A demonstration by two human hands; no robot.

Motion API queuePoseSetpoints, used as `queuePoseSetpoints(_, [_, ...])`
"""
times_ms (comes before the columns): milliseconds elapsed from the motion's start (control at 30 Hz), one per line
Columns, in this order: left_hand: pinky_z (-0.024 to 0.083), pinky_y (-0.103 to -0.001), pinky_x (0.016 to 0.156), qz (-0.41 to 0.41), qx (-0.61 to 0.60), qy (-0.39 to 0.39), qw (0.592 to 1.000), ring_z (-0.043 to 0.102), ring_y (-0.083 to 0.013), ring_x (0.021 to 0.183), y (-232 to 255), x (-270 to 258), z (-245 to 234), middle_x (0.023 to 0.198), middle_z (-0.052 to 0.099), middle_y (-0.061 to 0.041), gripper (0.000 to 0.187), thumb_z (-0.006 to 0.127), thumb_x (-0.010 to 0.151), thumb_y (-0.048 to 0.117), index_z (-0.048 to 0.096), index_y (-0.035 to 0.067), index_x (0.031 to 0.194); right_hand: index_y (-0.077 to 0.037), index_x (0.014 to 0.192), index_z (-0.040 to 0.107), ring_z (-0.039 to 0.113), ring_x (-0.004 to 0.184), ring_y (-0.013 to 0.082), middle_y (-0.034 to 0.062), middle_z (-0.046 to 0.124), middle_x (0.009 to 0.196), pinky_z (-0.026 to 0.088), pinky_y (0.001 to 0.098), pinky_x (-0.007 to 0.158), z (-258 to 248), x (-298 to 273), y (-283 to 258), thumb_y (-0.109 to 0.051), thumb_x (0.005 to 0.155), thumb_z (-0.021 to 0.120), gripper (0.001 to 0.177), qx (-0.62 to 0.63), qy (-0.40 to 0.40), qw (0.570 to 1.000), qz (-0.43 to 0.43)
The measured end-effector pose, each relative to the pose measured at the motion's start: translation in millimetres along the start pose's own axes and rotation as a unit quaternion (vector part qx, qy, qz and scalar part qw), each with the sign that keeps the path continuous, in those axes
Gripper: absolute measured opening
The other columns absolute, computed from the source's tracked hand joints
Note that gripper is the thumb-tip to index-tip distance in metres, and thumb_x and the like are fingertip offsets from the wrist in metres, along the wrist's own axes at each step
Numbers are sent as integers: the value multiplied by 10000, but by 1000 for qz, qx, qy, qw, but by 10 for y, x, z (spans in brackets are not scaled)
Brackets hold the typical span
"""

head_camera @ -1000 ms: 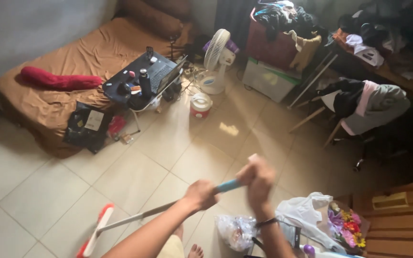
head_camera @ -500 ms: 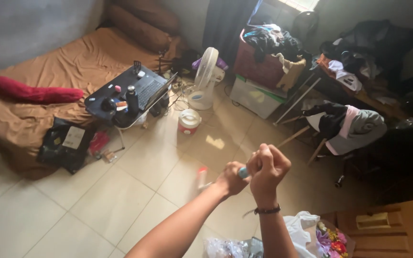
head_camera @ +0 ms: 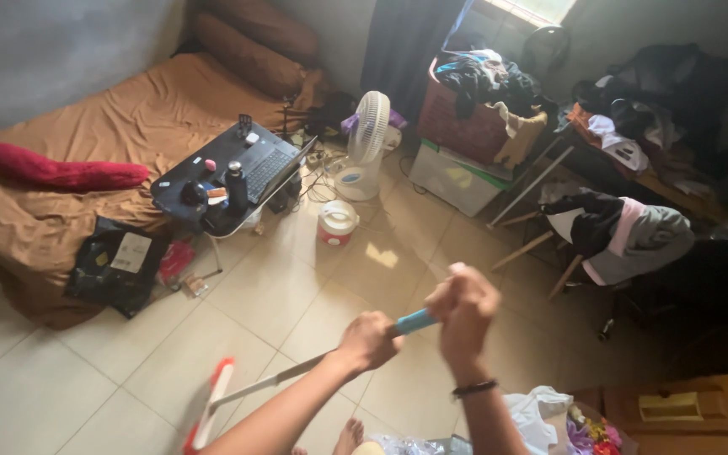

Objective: The recorder uses a long-handled floor wiper to sweep debris across a cluttered room.

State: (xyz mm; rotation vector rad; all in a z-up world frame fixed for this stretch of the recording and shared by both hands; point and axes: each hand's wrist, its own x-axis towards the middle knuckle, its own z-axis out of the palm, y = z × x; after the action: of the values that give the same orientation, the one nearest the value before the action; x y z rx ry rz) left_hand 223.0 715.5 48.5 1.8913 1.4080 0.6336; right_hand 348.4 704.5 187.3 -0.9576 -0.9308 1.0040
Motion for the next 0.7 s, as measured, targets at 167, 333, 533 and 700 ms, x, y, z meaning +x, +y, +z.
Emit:
queuePoseSetpoints(167, [553,-465,653,127,-153,37,979,676,-385,624,980,342,-355,677,650,-216,262,695,793,271,662,36,681,-120,714,436,346,425,91,-17,413,545,326,275,416,29,337,-885,-119,1011,527,310,76,-15,983,-164])
queuePoseSetpoints(333, [522,-454,631,180,-201,78,960,655,-376,627,1151,835,-110,666,628,-217,269,697,818,265,641,30,701,-92,707,479,382,441,71,-11,470,562,287,251,426,72,544,-854,-74,1041,504,335,-20,30,971,-237])
queuePoseSetpoints(533, [527,-424,601,198,-177,93,959,684,-350,639,762,1381,460,675,651,-199,223,668,827,200,639,27,688,-51,621,476,402,424,66,2,474,520,269,252,397,-170,892,-304,-46,990,519,372,-119,5,970,-211])
queuePoseSetpoints(700, [526,-425,564,167,-183,102,963,683,-349,614,661,1811,705,658,648,-194,135,662,801,128,663,40,699,-59,637,444,373,427,57,-18,438,523,263,261,384,-496,1334,-209,-41,983,552,363,-36,-56,991,-118])
